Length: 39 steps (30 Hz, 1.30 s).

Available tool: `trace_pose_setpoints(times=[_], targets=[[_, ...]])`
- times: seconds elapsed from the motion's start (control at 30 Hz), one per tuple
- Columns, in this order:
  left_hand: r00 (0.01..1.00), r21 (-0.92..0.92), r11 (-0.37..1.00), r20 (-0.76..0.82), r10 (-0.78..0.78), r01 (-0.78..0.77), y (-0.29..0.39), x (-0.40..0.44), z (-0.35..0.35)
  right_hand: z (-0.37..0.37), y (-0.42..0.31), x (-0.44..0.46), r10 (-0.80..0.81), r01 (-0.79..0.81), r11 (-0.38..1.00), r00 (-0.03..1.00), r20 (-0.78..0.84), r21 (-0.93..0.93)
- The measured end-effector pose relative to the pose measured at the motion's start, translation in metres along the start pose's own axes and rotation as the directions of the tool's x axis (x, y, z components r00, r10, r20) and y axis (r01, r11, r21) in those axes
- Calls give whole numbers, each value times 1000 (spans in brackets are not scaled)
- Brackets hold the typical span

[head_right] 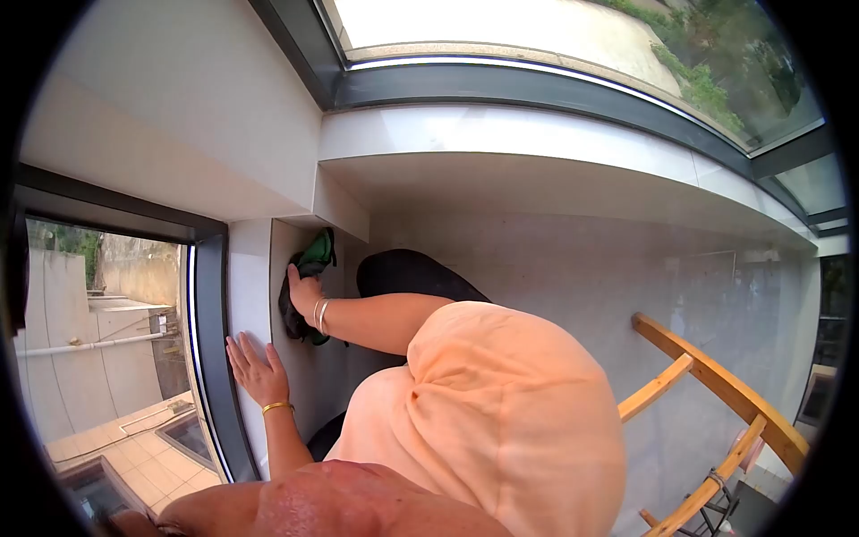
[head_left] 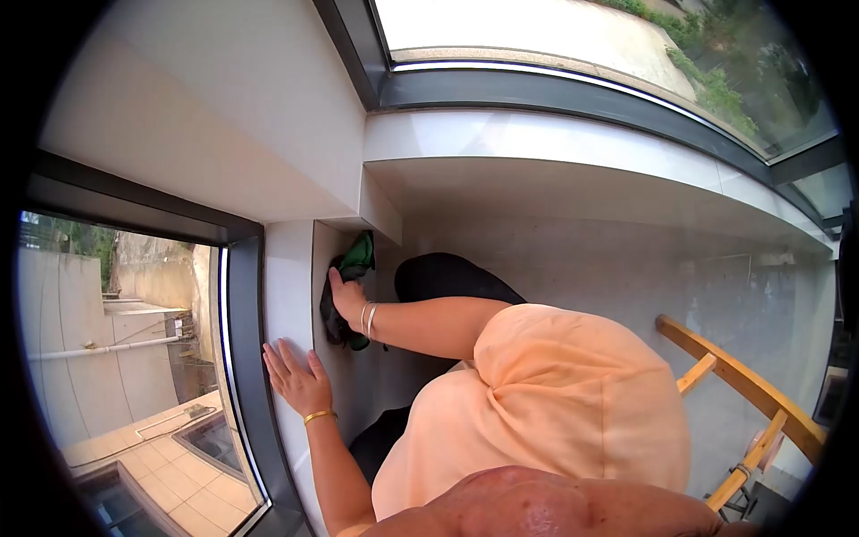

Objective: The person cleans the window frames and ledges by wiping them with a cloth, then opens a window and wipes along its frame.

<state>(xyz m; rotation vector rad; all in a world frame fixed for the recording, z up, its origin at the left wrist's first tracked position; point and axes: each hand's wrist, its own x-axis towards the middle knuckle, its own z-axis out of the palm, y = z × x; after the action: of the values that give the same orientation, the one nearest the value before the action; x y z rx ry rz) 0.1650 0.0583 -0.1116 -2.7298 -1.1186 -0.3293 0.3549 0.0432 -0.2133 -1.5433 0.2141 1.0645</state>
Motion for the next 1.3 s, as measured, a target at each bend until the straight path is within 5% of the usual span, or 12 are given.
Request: trace_pose_setpoints(times=[0.1,0.13,0.23,0.33,0.4,0.6,0.97,1.0,1.03,1.17,1.23,1.3], targets=[[995,10,995,-10,98,-98,-3,1,2,-21,-16,46,133,-127,978,991,-26,166],[996,13,996,-8,86,-86,0,0,1,-28,-19,48,38,-37,969,999,2,243],[997,20,997,1,75,-75,0,2,1,-17,-34,23,185,-175,980,977,-106,91],[998,21,998,23,59,-60,4,3,-2,-7,-39,-20,-248,256,965,963,-108,64],[998,29,998,28,55,-56,6,4,-2,5,-37,-26,-538,564,819,818,-202,103],[997,18,997,18,69,-69,5,5,-2,-3,-9,32,-665,700,712,695,-273,49],[997,-20,999,67,33,-31,6,11,-5,-14,73,141,-146,238,947,917,-372,214],[997,-39,999,69,27,-24,7,11,-6,-25,88,165,104,-52,955,980,-169,292],[997,-58,998,71,18,-14,7,10,-8,-26,104,177,345,-344,890,937,53,300],[997,-63,998,73,-4,9,8,11,-9,-7,150,140,416,-435,827,900,132,356],[998,-62,998,57,0,4,9,10,-9,-12,148,94,618,-709,629,705,348,318],[999,-76,997,48,-3,6,8,10,-8,-3,155,55,633,-770,538,638,438,343]])
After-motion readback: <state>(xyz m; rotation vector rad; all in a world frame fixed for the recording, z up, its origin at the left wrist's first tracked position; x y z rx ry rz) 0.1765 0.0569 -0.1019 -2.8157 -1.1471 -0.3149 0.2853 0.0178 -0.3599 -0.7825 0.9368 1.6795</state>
